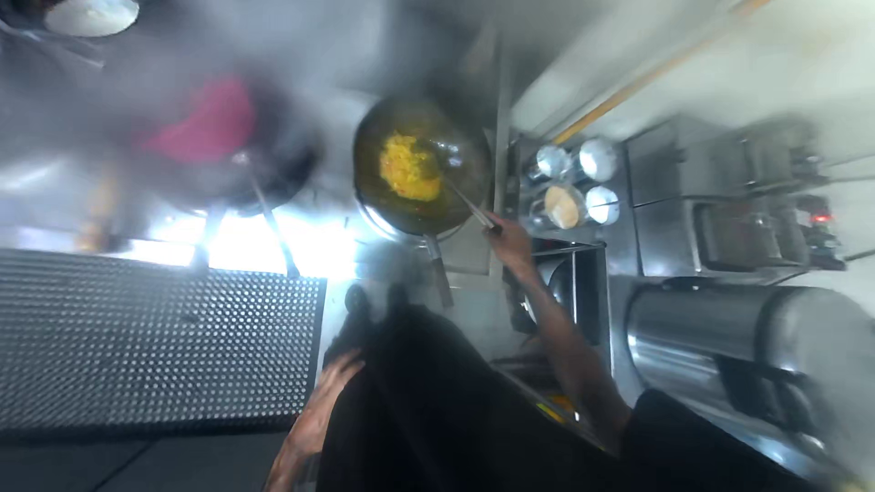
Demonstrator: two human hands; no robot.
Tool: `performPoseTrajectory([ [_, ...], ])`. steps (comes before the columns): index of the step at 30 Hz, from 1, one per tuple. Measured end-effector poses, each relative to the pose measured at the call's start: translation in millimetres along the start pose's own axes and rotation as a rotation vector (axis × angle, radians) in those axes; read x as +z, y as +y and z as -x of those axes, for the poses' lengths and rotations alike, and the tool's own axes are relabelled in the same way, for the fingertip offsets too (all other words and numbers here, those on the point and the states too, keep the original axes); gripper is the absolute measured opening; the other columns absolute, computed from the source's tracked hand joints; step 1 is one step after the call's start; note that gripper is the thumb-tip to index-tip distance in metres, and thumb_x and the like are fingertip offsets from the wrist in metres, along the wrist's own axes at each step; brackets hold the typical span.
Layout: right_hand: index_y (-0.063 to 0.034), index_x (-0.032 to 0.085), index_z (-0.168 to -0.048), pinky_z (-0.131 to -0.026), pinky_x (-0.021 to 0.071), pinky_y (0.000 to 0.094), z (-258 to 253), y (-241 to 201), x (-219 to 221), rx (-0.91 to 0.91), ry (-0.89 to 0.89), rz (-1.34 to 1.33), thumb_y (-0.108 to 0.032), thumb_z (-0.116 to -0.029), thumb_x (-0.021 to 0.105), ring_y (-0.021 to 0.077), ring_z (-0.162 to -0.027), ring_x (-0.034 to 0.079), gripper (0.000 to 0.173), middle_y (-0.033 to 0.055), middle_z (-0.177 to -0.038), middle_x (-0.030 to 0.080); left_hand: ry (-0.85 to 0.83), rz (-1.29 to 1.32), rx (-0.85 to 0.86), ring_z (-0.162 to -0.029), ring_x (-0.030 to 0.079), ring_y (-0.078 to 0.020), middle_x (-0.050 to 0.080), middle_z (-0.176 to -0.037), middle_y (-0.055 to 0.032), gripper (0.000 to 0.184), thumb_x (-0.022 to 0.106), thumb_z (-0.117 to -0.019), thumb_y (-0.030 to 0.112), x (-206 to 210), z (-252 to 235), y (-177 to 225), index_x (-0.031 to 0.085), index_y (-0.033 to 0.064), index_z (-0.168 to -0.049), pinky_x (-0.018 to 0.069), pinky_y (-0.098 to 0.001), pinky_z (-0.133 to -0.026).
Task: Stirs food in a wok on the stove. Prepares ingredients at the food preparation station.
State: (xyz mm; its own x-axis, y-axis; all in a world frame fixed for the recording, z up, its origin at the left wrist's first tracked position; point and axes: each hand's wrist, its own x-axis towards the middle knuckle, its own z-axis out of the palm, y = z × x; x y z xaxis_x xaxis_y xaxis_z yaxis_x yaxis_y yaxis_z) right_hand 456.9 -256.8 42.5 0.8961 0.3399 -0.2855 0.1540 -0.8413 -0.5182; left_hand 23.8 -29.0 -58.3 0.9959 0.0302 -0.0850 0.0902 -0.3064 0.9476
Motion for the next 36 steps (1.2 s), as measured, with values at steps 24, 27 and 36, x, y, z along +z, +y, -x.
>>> performPoseTrajectory([
  [24,-0.0223,0.058,-0.146,-0.081,0.0585,0.0514,28.9,-27.8,17.7,-0.145,-0.101,0.347,-0.025,-0.1048,0.058,0.0315,-0.093,0.069,0.042,0.0154,-0.111,0.067,-0.322,-0.393,-0.714,-0.139,0.046,-0.0409,0.051,-0.147,-0.0255,0.067,0.071,-0.0875,0.057,38.1,-221.8,-177.4,0.067,0.0056,-0.13,0.039,-0.0574,-0.114],
  [27,-0.0221,0.054,-0.15,-0.085,0.0579,0.0502,53.3,-39.6,-18.8,-0.106,-0.179,0.416,-0.027,-0.1064,0.055,0.0308,-0.096,0.069,0.044,0.0154,-0.112,0.067,-0.422,-0.455,-0.722,-0.145,0.04,-0.0399,0.049,-0.152,-0.0194,0.065,0.07,-0.0872,0.059,49.3,-245.0,-171.5,0.064,0.0174,-0.137,0.0364,-0.0634,-0.112],
  [36,-0.0201,0.048,-0.154,-0.094,0.0544,0.0534,51.2,-72.1,14.3,0.127,-0.306,0.514,-0.026,-0.1085,0.044,0.0379,-0.109,0.067,0.046,0.0218,-0.129,0.062,-0.613,-0.477,-0.709,-0.137,0.05,-0.0403,0.06,-0.141,-0.0188,0.05,0.062,-0.0962,0.049,47.0,-263.2,-171.7,0.065,0.015,-0.133,0.0332,-0.0687,-0.111],
])
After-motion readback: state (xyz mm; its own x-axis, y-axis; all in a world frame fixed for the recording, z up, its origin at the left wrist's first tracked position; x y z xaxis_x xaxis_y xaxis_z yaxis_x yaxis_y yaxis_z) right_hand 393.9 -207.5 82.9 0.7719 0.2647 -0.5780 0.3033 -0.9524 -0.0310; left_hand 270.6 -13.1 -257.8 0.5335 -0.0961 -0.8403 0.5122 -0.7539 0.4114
